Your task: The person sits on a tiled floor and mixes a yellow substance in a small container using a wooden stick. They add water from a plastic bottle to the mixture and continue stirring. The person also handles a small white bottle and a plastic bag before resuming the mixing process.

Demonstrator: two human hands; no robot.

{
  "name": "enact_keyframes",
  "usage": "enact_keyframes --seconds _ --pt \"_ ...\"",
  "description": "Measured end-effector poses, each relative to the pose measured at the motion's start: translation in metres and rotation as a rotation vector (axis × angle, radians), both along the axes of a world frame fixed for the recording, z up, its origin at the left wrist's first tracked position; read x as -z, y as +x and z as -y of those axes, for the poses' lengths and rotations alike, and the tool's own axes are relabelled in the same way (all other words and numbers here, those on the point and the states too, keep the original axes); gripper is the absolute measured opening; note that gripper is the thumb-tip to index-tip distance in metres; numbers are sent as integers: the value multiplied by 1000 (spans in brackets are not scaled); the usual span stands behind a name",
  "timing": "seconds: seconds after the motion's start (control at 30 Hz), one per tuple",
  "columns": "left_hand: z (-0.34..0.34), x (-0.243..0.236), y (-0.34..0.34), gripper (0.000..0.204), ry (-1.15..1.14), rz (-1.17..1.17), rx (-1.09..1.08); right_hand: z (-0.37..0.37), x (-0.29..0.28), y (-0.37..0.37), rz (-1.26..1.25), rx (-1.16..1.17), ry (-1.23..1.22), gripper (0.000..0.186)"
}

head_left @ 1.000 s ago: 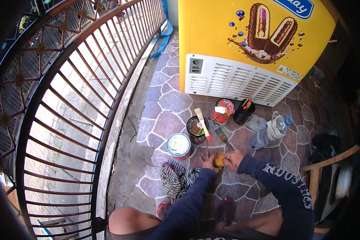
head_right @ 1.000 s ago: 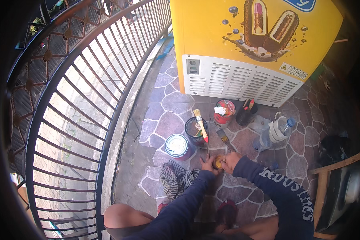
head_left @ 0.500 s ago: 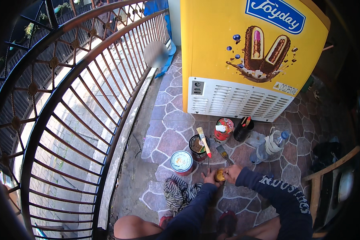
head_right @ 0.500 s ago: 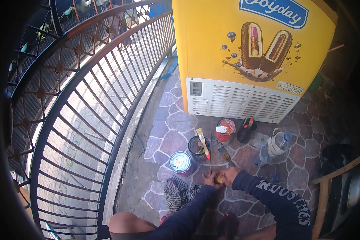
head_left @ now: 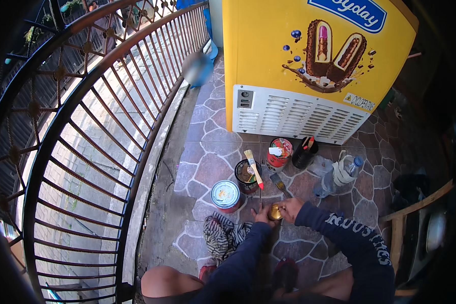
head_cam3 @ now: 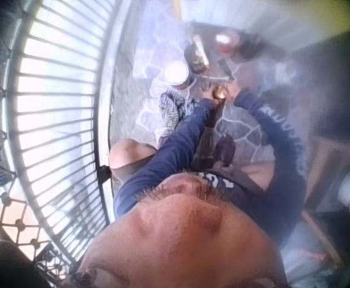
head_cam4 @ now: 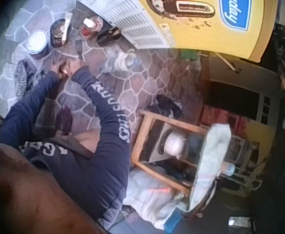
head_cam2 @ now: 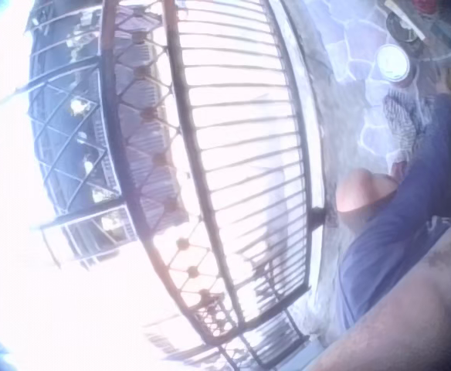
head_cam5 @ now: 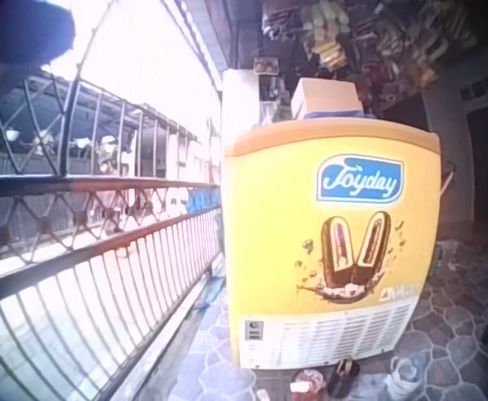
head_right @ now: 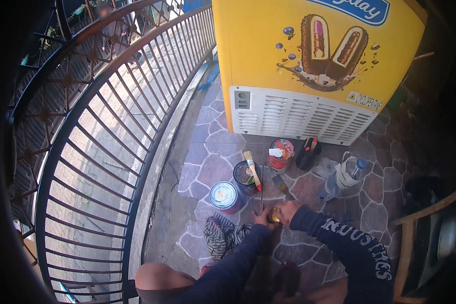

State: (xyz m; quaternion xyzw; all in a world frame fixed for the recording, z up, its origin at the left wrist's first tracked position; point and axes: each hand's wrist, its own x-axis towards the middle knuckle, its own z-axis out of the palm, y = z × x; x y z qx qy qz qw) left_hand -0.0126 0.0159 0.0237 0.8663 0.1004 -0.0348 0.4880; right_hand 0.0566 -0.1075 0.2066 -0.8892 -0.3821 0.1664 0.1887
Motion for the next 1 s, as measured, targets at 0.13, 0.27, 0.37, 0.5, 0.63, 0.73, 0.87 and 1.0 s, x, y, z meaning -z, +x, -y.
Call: enact_keyframes --seconds 0.13,0.27,0.37,0.5,0.63,0.73,0.87,1.0 --pt "1 3 1 84 8 18 -1 0 -3 0 -98 -188 50 27" --pt "1 5 2 84 3 -10 -21 1 -2 2 54 7 19 22" --pt "-2 4 4 89 70 -46 42 0 -2 4 -104 -108 49 22" --pt "-1 -1 3 82 -5 29 -35 0 -5 9 -23 -40 70 22" --pt "-1 -10 1 83 -10 36 -45 -2 -7 7 -99 -80 37 23" --pt "-4 -17 1 82 3 -12 8 -2 -7 7 -8 -35 113 23" --pt "-6 -24 1 84 20 -30 14 -2 -10 7 -22 -85 -36 22" --pt "-5 -27 1 85 6 -39 15 -4 -15 7 -86 -15 111 23"
